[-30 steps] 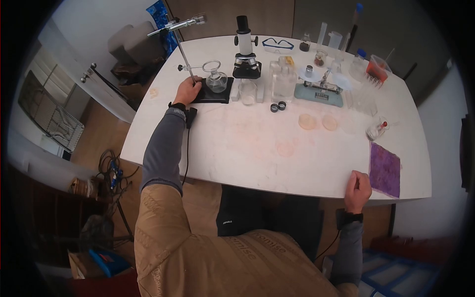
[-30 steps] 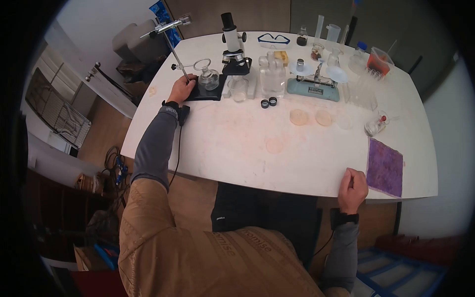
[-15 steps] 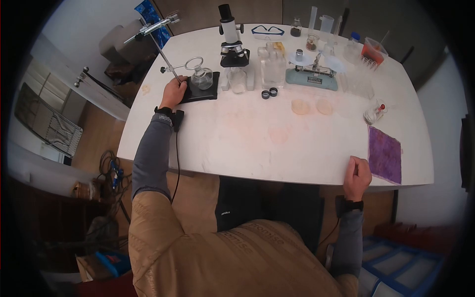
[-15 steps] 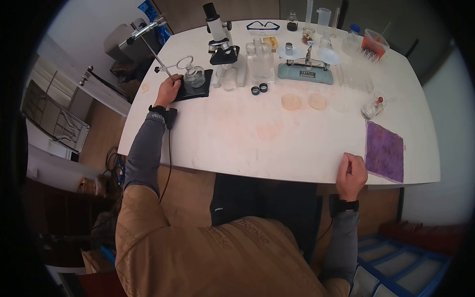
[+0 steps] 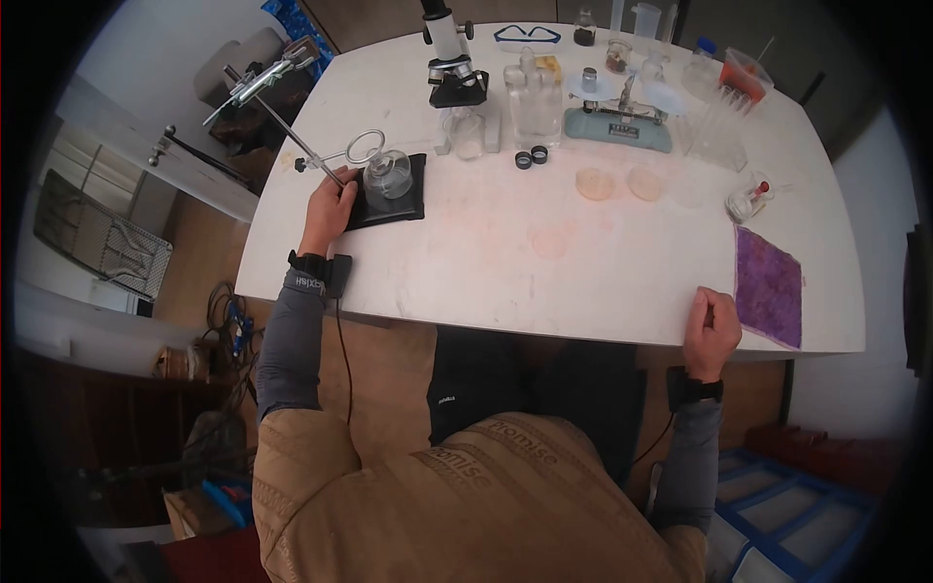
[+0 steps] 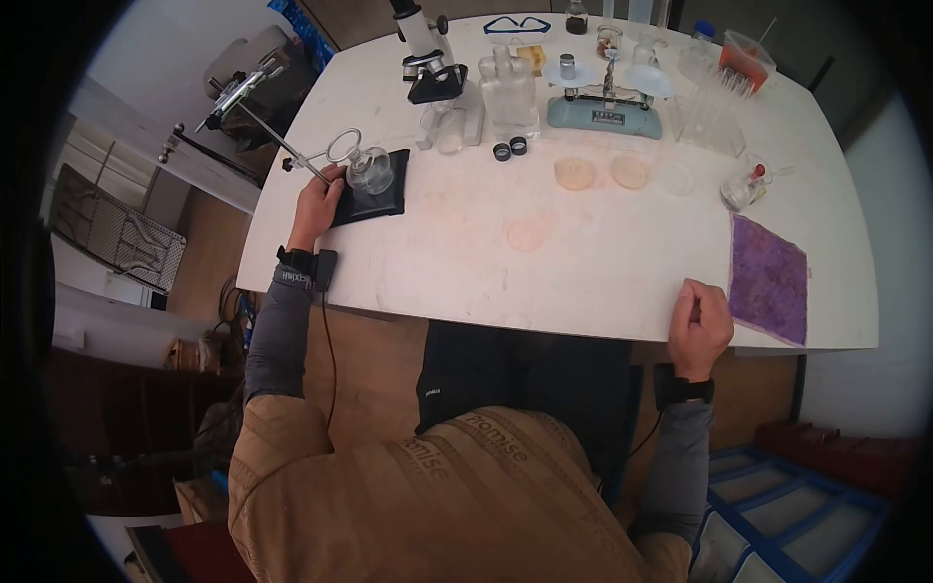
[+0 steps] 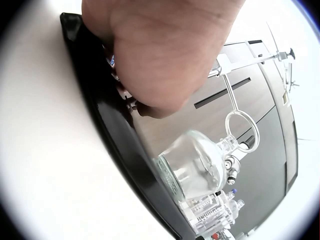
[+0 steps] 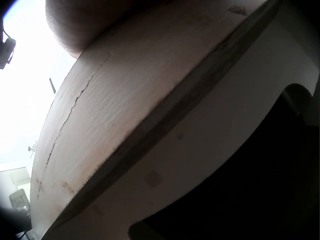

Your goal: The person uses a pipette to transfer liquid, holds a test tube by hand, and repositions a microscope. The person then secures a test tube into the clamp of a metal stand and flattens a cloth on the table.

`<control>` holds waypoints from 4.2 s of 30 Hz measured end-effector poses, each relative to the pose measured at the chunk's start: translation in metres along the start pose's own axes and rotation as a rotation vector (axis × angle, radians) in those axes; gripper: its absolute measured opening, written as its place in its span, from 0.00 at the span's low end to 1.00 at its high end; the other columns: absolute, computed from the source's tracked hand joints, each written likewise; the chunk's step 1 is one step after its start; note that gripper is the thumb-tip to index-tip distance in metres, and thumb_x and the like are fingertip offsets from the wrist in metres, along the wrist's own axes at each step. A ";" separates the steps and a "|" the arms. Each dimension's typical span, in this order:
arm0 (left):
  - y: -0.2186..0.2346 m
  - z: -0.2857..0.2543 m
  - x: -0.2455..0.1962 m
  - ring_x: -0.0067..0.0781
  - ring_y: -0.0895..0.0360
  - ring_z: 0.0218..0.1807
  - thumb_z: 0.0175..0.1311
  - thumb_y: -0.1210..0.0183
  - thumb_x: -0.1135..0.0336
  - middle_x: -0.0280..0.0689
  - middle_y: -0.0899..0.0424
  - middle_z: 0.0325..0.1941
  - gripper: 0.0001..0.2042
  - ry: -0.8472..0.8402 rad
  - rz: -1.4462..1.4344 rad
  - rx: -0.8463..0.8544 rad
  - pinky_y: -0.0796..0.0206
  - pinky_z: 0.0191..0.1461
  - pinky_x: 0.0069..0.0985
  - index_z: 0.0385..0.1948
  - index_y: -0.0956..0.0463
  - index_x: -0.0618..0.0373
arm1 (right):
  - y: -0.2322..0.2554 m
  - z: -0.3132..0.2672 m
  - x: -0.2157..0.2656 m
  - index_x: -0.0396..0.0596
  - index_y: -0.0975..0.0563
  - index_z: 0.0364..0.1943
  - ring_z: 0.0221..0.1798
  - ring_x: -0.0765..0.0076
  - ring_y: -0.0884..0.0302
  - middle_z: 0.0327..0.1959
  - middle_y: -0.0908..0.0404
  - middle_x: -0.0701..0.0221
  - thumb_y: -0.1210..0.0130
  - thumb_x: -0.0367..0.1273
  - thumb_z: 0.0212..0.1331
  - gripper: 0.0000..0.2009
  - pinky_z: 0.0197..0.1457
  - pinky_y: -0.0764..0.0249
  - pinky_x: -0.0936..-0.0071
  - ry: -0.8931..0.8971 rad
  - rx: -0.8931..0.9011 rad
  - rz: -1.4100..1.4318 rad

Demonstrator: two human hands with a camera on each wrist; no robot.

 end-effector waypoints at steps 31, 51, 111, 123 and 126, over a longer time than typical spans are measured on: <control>-0.073 -0.070 -0.208 0.53 0.17 0.62 0.74 0.38 0.69 0.52 0.17 0.64 0.13 -0.165 -0.269 0.083 0.24 0.63 0.36 0.55 0.15 0.64 | 0.006 0.001 0.002 0.42 0.15 0.38 0.24 0.67 0.26 0.28 0.19 0.67 0.36 0.23 0.63 0.02 0.30 0.30 0.71 0.059 -0.078 0.019; -0.119 -0.076 -0.295 0.57 0.23 0.67 0.71 0.37 0.69 0.50 0.16 0.59 0.12 -0.195 -0.315 0.058 0.29 0.69 0.40 0.50 0.14 0.66 | 0.008 0.000 0.001 0.45 0.15 0.37 0.26 0.64 0.24 0.27 0.20 0.68 0.35 0.24 0.62 0.02 0.31 0.29 0.67 0.033 -0.060 0.026; -0.111 -0.035 -0.168 0.19 0.23 0.31 0.77 0.41 0.64 0.34 0.12 0.36 0.12 0.126 -0.785 0.064 0.28 0.38 0.22 0.48 0.14 0.63 | -0.090 0.313 -0.015 0.46 0.14 0.42 0.45 0.46 0.09 0.40 0.09 0.56 0.33 0.42 0.62 0.14 0.50 0.15 0.52 0.086 0.140 -0.698; -0.111 -0.035 -0.168 0.19 0.24 0.32 0.77 0.40 0.64 0.34 0.12 0.37 0.12 0.116 -0.801 0.058 0.29 0.38 0.22 0.48 0.14 0.63 | -0.096 0.313 -0.024 0.47 0.15 0.42 0.45 0.46 0.09 0.39 0.10 0.55 0.37 0.36 0.63 0.10 0.49 0.15 0.50 0.102 0.119 -0.681; -0.113 -0.035 -0.167 0.19 0.24 0.31 0.76 0.40 0.65 0.34 0.13 0.37 0.11 0.105 -0.796 0.054 0.29 0.38 0.22 0.48 0.14 0.63 | -0.095 0.310 -0.023 0.46 0.15 0.42 0.45 0.46 0.09 0.40 0.10 0.54 0.39 0.34 0.64 0.09 0.48 0.14 0.50 0.167 0.112 -0.679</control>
Point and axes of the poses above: each hand's wrist, its own z-axis towards the middle knuckle, its own y-axis out of the back of the hand, x = y × z, the point moved 4 cm from there along z, towards the middle knuckle
